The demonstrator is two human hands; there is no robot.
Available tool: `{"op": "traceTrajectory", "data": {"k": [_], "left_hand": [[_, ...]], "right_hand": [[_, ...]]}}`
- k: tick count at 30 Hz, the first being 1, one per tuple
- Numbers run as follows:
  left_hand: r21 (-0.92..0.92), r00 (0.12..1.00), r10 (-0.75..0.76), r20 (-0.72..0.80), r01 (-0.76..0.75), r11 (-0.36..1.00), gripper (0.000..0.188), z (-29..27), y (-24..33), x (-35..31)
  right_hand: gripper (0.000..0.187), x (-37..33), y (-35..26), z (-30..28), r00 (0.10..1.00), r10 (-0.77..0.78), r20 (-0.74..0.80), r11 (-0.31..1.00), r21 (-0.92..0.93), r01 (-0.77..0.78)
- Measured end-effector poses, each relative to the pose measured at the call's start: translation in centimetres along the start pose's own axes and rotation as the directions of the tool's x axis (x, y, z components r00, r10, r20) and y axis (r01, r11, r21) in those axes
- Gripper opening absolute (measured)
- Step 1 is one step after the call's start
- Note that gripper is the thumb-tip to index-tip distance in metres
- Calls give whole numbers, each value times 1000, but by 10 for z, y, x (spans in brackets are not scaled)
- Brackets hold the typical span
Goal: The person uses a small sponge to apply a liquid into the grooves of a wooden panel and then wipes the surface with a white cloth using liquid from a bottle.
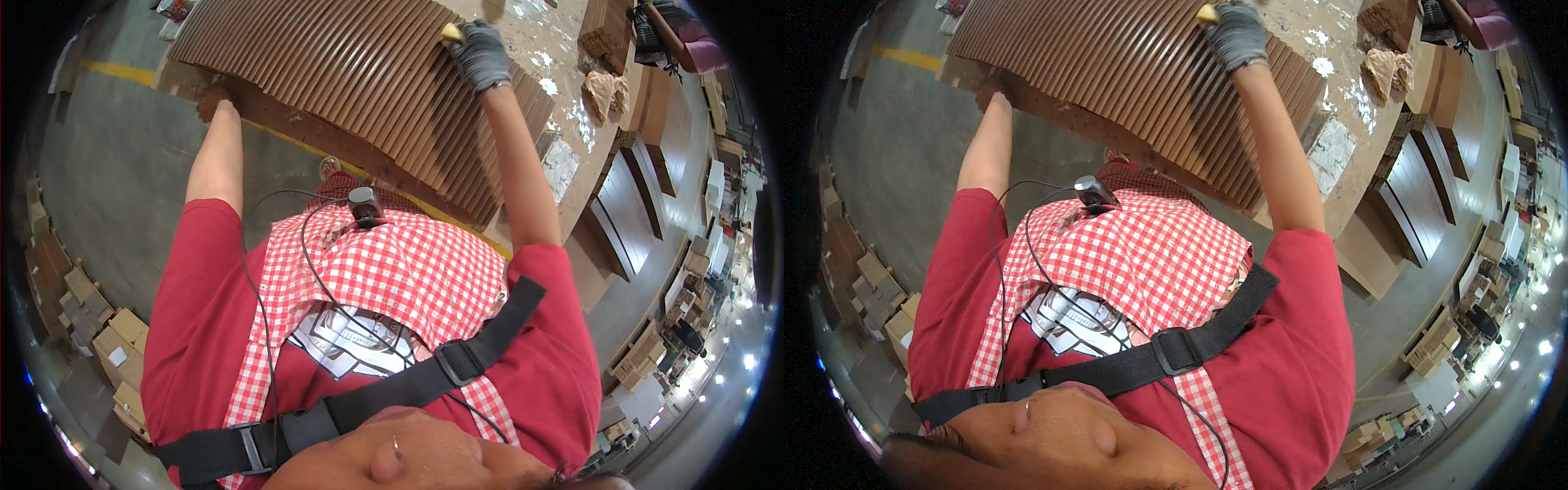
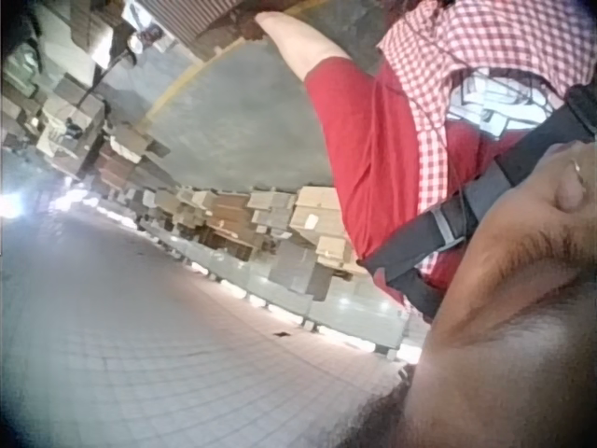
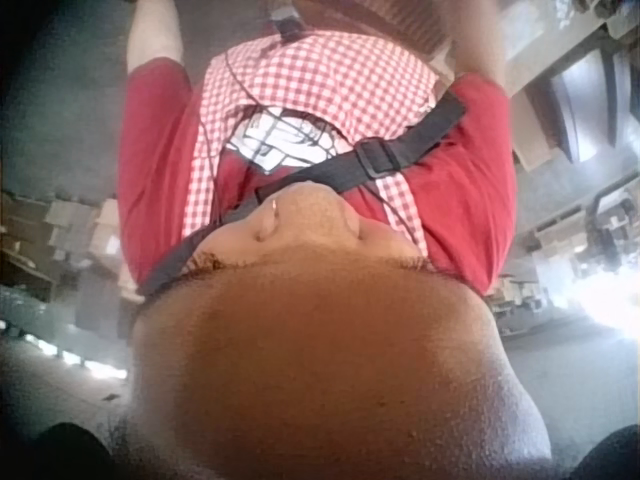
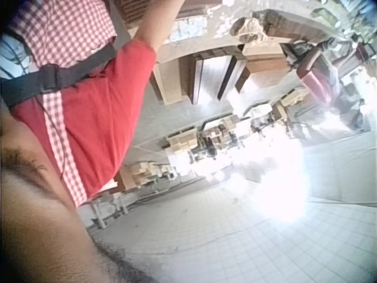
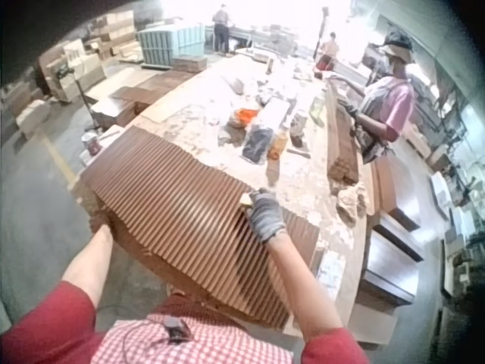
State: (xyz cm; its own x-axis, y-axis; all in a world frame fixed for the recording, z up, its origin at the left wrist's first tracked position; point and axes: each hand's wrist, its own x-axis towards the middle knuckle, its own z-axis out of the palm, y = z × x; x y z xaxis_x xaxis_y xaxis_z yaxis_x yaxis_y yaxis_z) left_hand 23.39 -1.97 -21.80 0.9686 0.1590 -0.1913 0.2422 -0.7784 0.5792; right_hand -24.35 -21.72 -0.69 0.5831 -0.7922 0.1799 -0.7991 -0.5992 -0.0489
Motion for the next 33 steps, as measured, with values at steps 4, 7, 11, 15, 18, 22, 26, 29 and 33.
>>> {"op": "traceTrajectory", "data": {"k": [4, 7, 11, 15, 18, 22, 26, 29, 33], "left_hand": [[-115, 992, -128, -15, 125, 985, 61, 8, 2, 11], [-109, 983, -182, -8, 180, 978, 62, 6, 5, 14], [-43, 987, -159, 39, 160, 986, 62, -8, 16, 4], [-82, 984, -171, 57, 175, 981, 63, -23, 25, 0], [37, 997, -45, 70, 43, 998, 63, -20, 23, 10], [-25, 992, -112, 63, 114, 993, 63, -6, 16, 34], [-105, 980, -187, 66, 193, 976, 65, 1, 15, 41], [-222, 967, -226, 117, 247, 943, 65, -6, 19, 30], [-183, 963, -261, 66, 269, 945, 65, -13, 32, 9]], "right_hand": [[33, -48, -57, -20, 994, -87, 65, 995, -46, 90], [35, -85, -99, -28, 993, -19, 116, 994, 110, 6], [38, -120, -140, -44, 965, -144, 218, 969, 229, 93], [42, -137, -159, -47, 929, -272, 251, 907, 390, 159], [45, -144, -161, -43, 911, -368, 187, 741, 650, 166], [49, -135, -142, -39, 987, -150, -57, 687, 712, 146], [50, -81, -64, -35, 974, 23, -225, 769, 626, 126], [37, -17, -5, -13, 944, 87, -319, 925, 377, 43], [32, 35, 26, 22, 943, 219, -249, 926, 357, -121]]}}
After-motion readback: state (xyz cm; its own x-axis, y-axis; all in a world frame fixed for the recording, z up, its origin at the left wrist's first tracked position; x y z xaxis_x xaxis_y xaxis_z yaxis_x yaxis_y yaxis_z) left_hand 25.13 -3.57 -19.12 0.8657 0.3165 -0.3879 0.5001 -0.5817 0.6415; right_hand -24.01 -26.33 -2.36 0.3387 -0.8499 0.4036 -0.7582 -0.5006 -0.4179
